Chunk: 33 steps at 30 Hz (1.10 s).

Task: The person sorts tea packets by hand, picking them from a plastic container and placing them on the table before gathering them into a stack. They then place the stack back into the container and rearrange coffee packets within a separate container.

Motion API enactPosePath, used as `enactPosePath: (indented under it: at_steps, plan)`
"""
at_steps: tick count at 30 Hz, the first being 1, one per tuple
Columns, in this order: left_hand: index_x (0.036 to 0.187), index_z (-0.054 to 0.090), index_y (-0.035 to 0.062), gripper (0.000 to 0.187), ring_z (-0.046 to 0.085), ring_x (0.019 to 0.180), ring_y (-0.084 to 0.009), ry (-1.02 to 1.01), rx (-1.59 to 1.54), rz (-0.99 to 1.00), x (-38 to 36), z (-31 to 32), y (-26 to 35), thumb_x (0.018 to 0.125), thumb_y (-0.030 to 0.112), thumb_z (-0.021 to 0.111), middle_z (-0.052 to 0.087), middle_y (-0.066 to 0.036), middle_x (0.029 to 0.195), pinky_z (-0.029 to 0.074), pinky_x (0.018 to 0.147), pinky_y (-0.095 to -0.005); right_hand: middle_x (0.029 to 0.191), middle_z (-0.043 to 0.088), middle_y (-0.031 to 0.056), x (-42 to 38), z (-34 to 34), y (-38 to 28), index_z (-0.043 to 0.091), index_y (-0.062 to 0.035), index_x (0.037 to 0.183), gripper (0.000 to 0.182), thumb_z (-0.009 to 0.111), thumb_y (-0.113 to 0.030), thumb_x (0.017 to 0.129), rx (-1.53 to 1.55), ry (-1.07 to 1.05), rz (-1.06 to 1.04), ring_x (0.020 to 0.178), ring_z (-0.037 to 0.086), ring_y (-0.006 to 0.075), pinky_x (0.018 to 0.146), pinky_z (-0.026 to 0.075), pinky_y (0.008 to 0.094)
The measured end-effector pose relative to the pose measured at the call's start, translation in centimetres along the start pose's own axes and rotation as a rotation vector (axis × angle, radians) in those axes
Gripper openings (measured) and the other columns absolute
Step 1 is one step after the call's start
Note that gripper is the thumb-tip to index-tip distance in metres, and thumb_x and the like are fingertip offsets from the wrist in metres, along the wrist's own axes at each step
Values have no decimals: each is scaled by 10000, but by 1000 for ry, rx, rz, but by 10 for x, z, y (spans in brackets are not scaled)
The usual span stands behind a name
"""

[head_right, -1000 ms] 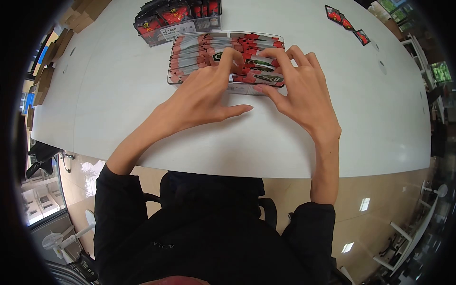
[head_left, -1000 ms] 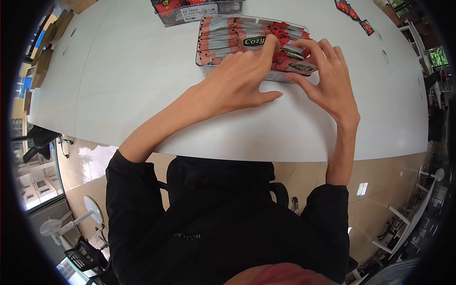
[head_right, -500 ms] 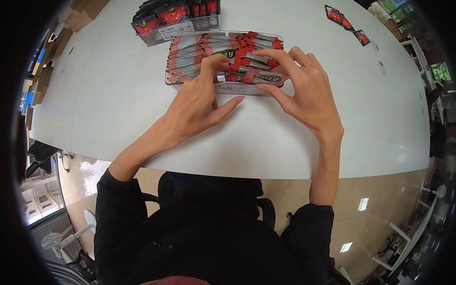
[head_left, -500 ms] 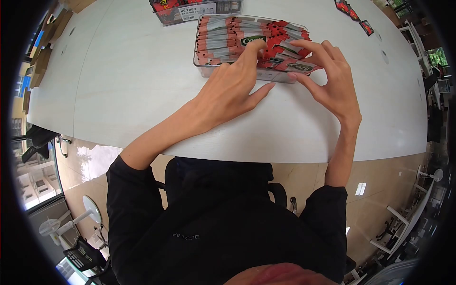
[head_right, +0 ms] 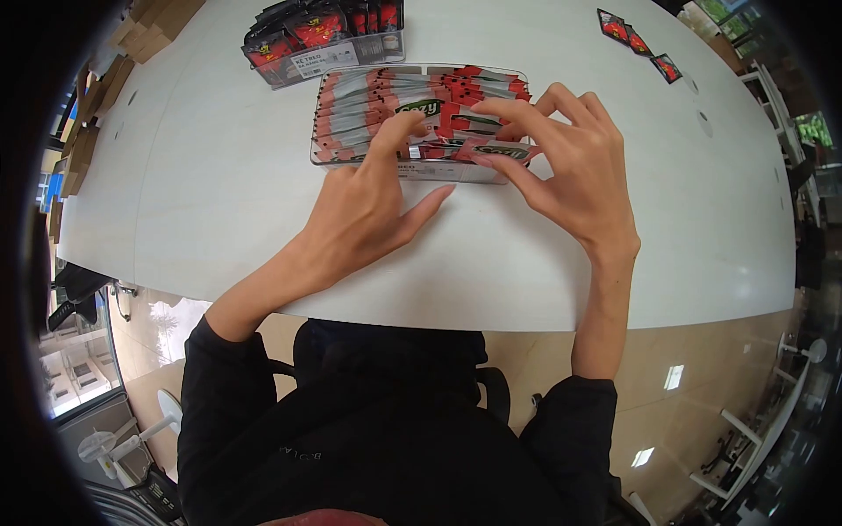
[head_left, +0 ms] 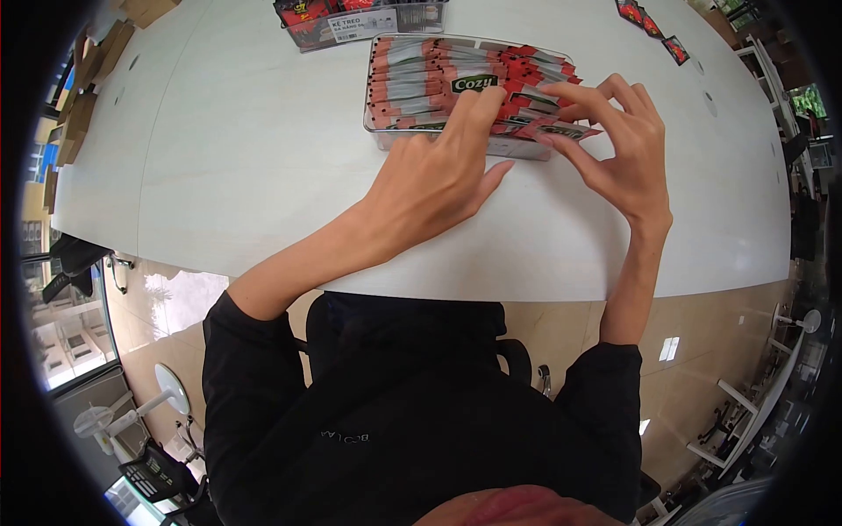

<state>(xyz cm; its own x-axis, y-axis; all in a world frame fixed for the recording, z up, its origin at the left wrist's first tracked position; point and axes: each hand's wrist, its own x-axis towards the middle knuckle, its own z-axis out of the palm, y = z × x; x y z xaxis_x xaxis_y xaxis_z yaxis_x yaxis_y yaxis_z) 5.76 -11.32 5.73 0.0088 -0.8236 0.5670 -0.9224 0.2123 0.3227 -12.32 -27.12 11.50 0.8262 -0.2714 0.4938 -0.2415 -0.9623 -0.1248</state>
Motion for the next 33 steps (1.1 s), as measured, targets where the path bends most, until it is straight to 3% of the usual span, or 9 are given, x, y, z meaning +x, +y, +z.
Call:
enactPosePath:
  at_steps: [7, 9, 11, 14, 18, 24, 27, 29, 33]
  plan:
    - [1468, 363, -31, 735, 648, 506, -298, 34, 80, 5, -2, 0, -1, 913, 186, 792, 759, -190, 922, 495, 467, -353, 801, 734, -28, -5, -2, 9, 776, -122, 913, 226, 893, -130, 720, 142, 70, -68, 532, 530, 143, 531, 422, 295]
    - [1471, 356, -18, 712, 669, 527, -306, 44, 70, 21, -3, 1, -3, 922, 149, 777, 761, -183, 885, 496, 465, -354, 804, 731, -26, -6, 0, 9, 777, -124, 908, 211, 885, -117, 726, 141, 43, -47, 538, 544, 146, 540, 439, 293]
    - [1471, 355, -42, 575, 658, 535, -343, 7, -48, -33, -6, 4, -6, 995, 124, 633, 737, -217, 1073, 481, 429, -417, 806, 727, -25, -7, 4, 8, 777, -127, 902, 198, 877, -105, 732, 137, 18, -28, 545, 558, 149, 548, 457, 291]
    - [1473, 345, -30, 573, 671, 561, -369, -19, -63, -51, -4, 2, -2, 990, 96, 625, 743, -237, 1001, 492, 452, -439, 829, 704, -26, -6, 7, 5, 777, -139, 887, 176, 864, -97, 740, 195, 13, 32, 588, 597, 154, 572, 494, 304]
    - [1484, 326, -29, 617, 675, 574, -387, -38, -169, -85, 0, 0, 8, 974, 101, 648, 736, -252, 989, 499, 470, -453, 875, 648, -35, -5, 7, 3, 780, -152, 881, 160, 856, -122, 743, 153, -5, 6, 656, 631, 154, 595, 517, 321]
    - [1463, 328, -31, 725, 690, 583, -344, -163, -97, -106, 6, -7, 15, 925, 182, 764, 762, -220, 997, 536, 515, -391, 910, 629, -49, -6, -3, 7, 790, -161, 861, 160, 874, -178, 726, 77, -27, 29, 662, 617, 145, 576, 495, 312]
    - [1464, 350, -59, 737, 706, 641, -320, -56, 14, -24, 1, -2, 12, 918, 197, 774, 739, -219, 1095, 546, 529, -384, 918, 640, -61, -10, -8, 19, 800, -164, 846, 172, 893, -210, 709, 66, 0, 33, 646, 598, 133, 559, 472, 300]
    - [1479, 364, -67, 751, 726, 736, -289, 2, 43, -14, 0, 2, 9, 918, 214, 776, 653, -235, 1285, 560, 549, -380, 921, 648, -69, -12, -9, 26, 804, -166, 840, 178, 901, -225, 703, 81, 14, 49, 638, 589, 127, 552, 461, 296]
    - [1515, 344, -17, 767, 751, 822, -264, -78, 83, -74, -5, 5, 5, 924, 218, 772, 602, -221, 1392, 569, 557, -374, 960, 696, -89, -17, -10, 32, 814, -171, 844, 155, 902, -220, 727, 128, -44, 137, 660, 614, 100, 540, 456, 312]
